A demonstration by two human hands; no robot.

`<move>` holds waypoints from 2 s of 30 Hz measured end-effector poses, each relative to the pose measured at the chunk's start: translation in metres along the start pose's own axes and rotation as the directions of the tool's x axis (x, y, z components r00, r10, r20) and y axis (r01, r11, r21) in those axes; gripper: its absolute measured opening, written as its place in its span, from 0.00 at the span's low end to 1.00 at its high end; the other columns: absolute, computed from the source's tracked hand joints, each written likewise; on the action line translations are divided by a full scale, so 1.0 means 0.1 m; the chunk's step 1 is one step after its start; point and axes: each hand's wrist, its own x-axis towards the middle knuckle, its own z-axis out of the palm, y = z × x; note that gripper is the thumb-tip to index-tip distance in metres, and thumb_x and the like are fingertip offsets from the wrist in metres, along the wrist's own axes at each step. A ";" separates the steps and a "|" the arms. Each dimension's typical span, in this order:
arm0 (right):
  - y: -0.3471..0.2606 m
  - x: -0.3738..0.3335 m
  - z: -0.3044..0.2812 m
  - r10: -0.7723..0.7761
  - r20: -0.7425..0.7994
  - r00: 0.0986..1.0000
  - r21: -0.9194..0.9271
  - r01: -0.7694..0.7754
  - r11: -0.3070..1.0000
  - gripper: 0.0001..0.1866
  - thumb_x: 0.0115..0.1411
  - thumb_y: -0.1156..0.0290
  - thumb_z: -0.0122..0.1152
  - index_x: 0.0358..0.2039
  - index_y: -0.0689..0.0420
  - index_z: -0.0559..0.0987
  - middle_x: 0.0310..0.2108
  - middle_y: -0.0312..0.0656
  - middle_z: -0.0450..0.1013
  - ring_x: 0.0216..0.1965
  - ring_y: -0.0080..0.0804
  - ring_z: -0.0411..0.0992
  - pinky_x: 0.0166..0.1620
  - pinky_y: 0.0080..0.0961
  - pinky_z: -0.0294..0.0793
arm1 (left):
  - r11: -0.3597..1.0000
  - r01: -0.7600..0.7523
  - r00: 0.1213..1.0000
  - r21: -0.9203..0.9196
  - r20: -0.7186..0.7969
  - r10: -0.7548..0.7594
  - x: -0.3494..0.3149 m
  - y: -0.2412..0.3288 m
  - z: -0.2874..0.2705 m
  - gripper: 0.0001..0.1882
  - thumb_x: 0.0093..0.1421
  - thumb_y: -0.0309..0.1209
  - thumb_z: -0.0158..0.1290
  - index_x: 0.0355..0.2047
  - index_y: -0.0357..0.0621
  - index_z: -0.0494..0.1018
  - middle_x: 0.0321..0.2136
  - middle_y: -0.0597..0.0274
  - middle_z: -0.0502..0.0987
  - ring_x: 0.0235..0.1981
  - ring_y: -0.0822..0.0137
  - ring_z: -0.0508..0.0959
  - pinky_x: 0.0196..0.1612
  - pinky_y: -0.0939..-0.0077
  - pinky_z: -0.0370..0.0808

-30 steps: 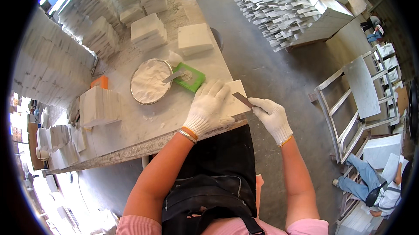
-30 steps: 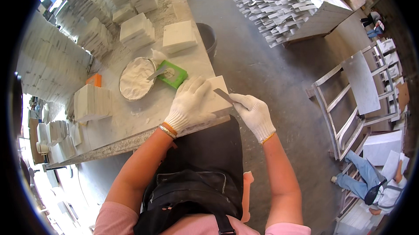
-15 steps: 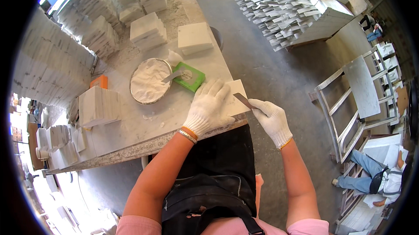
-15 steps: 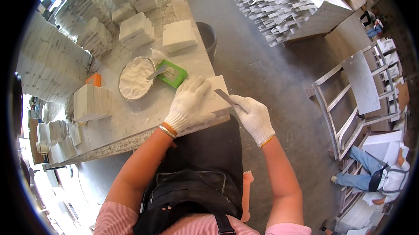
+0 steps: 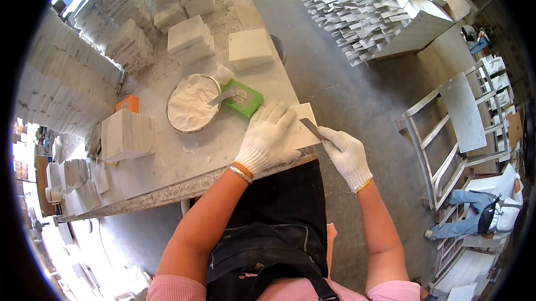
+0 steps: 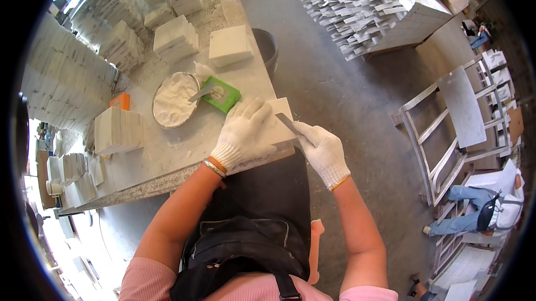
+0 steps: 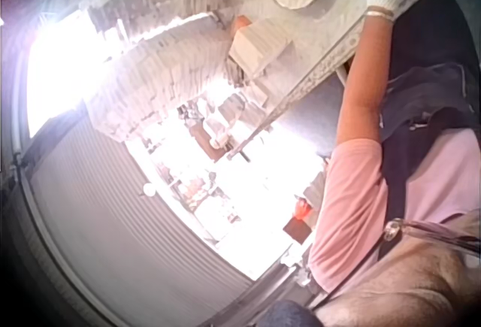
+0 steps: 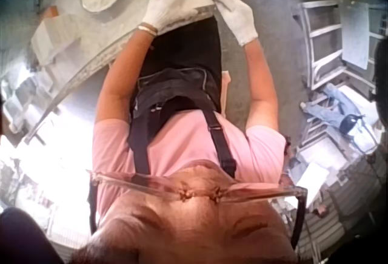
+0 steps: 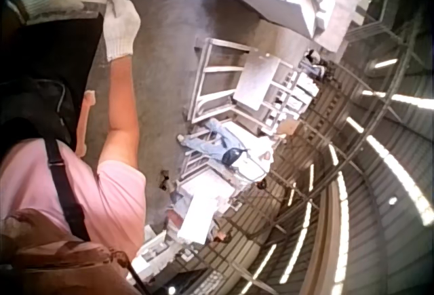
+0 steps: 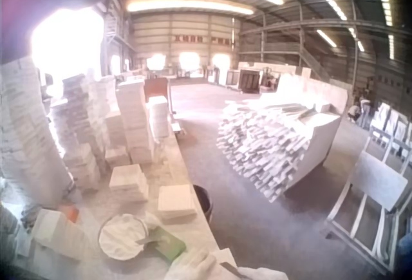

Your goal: The person repeatedly scrapes and sands small white rectangular tiles at a workbench. Using a metal scraper and a green sanding block, they remove residue and smooth edges, then place finished tiles into a nearby rack. The process is repeated for multiple tiles in a warehouse setting.

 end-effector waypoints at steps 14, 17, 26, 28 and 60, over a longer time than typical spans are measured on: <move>-0.04 -0.07 0.08 0.019 -0.092 0.996 0.002 -0.019 1.000 0.15 0.61 0.74 0.63 0.49 0.48 0.83 0.30 0.43 0.77 0.31 0.41 0.78 0.36 0.33 0.77 | 1.000 0.019 0.999 0.013 0.038 -0.020 0.01 0.03 -0.01 0.46 0.40 0.47 0.70 0.59 0.43 0.68 0.62 0.49 0.66 0.68 0.45 0.62 0.69 0.47 0.58; -0.05 -0.09 0.16 0.033 -0.136 0.990 0.020 -0.031 0.999 0.15 0.61 0.74 0.63 0.49 0.48 0.83 0.29 0.43 0.77 0.31 0.42 0.78 0.36 0.33 0.77 | 1.000 0.020 0.999 0.010 0.047 -0.021 0.01 0.03 -0.01 0.46 0.39 0.47 0.69 0.59 0.43 0.68 0.62 0.49 0.66 0.68 0.45 0.62 0.69 0.47 0.58; -0.42 -0.14 0.54 0.045 -0.070 0.996 0.087 -0.039 0.995 0.15 0.60 0.73 0.65 0.48 0.50 0.84 0.36 0.52 0.79 0.38 0.49 0.79 0.41 0.34 0.79 | 0.999 -0.024 0.997 0.043 -0.067 0.027 0.02 -0.08 0.17 0.43 0.41 0.45 0.70 0.57 0.44 0.69 0.60 0.50 0.69 0.66 0.45 0.64 0.69 0.48 0.60; -0.41 -0.12 0.49 0.064 -0.079 0.995 0.080 -0.057 0.995 0.14 0.60 0.73 0.66 0.47 0.51 0.85 0.36 0.51 0.80 0.37 0.47 0.80 0.41 0.33 0.79 | 0.998 -0.041 0.997 0.057 -0.063 0.044 0.00 -0.19 0.21 0.44 0.41 0.46 0.70 0.58 0.45 0.69 0.62 0.50 0.68 0.67 0.45 0.63 0.69 0.47 0.59; 0.02 0.02 0.04 -0.027 -0.021 0.999 0.022 0.028 0.999 0.12 0.63 0.71 0.62 0.47 0.48 0.84 0.33 0.42 0.80 0.34 0.40 0.79 0.38 0.31 0.77 | 0.999 -0.032 0.999 0.007 0.003 0.032 -0.01 0.01 -0.01 0.46 0.39 0.46 0.71 0.58 0.45 0.68 0.61 0.49 0.67 0.66 0.46 0.64 0.69 0.47 0.59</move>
